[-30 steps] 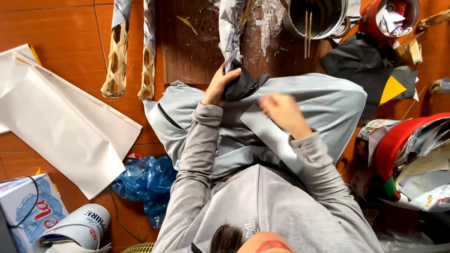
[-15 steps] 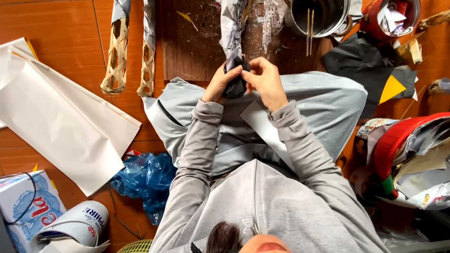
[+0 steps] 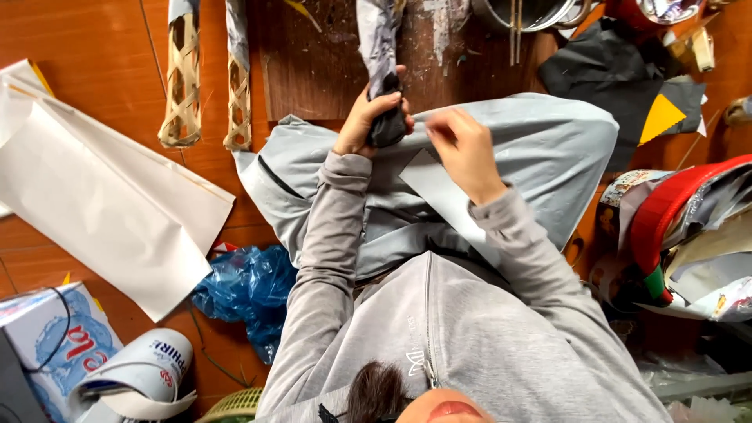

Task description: The recorder is seen wrapping colored paper strips onto a paper-mache giraffe structure using glue and a brush.

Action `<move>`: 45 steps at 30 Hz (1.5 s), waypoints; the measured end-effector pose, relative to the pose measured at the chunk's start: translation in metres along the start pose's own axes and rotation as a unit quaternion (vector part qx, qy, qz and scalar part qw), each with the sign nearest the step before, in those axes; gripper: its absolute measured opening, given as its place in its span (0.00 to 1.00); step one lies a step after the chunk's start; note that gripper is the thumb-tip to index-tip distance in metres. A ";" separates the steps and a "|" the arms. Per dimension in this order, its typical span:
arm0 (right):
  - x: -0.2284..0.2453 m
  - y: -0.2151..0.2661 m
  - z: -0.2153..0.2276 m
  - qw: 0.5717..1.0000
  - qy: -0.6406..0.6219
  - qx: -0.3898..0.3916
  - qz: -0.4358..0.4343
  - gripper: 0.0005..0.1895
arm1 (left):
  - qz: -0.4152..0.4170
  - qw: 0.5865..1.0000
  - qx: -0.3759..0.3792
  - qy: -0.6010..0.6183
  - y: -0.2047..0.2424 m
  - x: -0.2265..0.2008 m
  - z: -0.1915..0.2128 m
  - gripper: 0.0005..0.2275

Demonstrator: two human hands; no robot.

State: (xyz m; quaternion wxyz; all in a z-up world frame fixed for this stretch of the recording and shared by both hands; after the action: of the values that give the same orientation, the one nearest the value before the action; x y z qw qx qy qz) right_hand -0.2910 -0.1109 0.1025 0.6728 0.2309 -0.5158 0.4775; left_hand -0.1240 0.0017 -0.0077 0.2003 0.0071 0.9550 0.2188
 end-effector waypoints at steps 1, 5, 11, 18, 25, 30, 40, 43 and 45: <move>-0.008 0.014 0.007 1.000 0.004 -0.005 0.003 0.08 | 0.001 1.000 0.005 -0.004 -0.001 0.002 0.005 0.29; -0.027 0.059 0.024 0.904 0.348 0.219 -0.120 0.20 | 0.010 0.999 0.021 0.033 -0.007 0.003 0.012 0.27; -0.067 0.111 0.013 0.916 0.307 0.241 -0.091 0.15 | 0.007 0.999 0.024 0.037 -0.009 0.001 0.016 0.26; -0.063 0.103 0.014 0.965 0.239 0.067 -0.083 0.13 | 0.010 0.999 0.013 0.030 -0.007 0.002 0.015 0.26; -0.061 0.091 0.011 0.966 0.246 0.041 -0.066 0.11 | 0.021 0.999 -0.001 0.035 -0.003 -0.002 0.006 0.26; -0.055 0.057 0.015 0.980 0.189 -0.055 0.017 0.08 | 0.018 0.999 -0.033 -0.014 -0.006 0.000 0.015 0.26; -0.037 0.013 0.005 0.969 0.247 0.009 0.001 0.06 | 0.058 0.998 -0.008 -0.010 -0.003 -0.004 0.012 0.28; 0.027 0.003 0.025 0.977 0.209 0.017 0.036 0.09 | 0.031 0.999 0.008 -0.024 -0.007 -0.001 0.019 0.27; 0.081 -0.007 0.047 0.978 -0.131 0.155 -0.039 0.23 | 0.027 0.999 -0.011 -0.025 -0.009 0.002 0.026 0.27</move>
State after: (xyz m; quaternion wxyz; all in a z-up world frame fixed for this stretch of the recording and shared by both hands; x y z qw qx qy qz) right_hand -0.3060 -0.1188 0.1946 0.5733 0.4131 -0.5096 0.4910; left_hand -0.1151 0.0045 -0.0338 0.2186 0.0367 0.9466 0.2340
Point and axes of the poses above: each hand's wrist, its own y-axis away from the middle knuckle, its own z-axis out of the back of the hand, x = y × z, the point moved 1 cm from there along -y, towards the middle knuckle, and after that the axes turned 14 degrees about z, right-handed, at the moved point
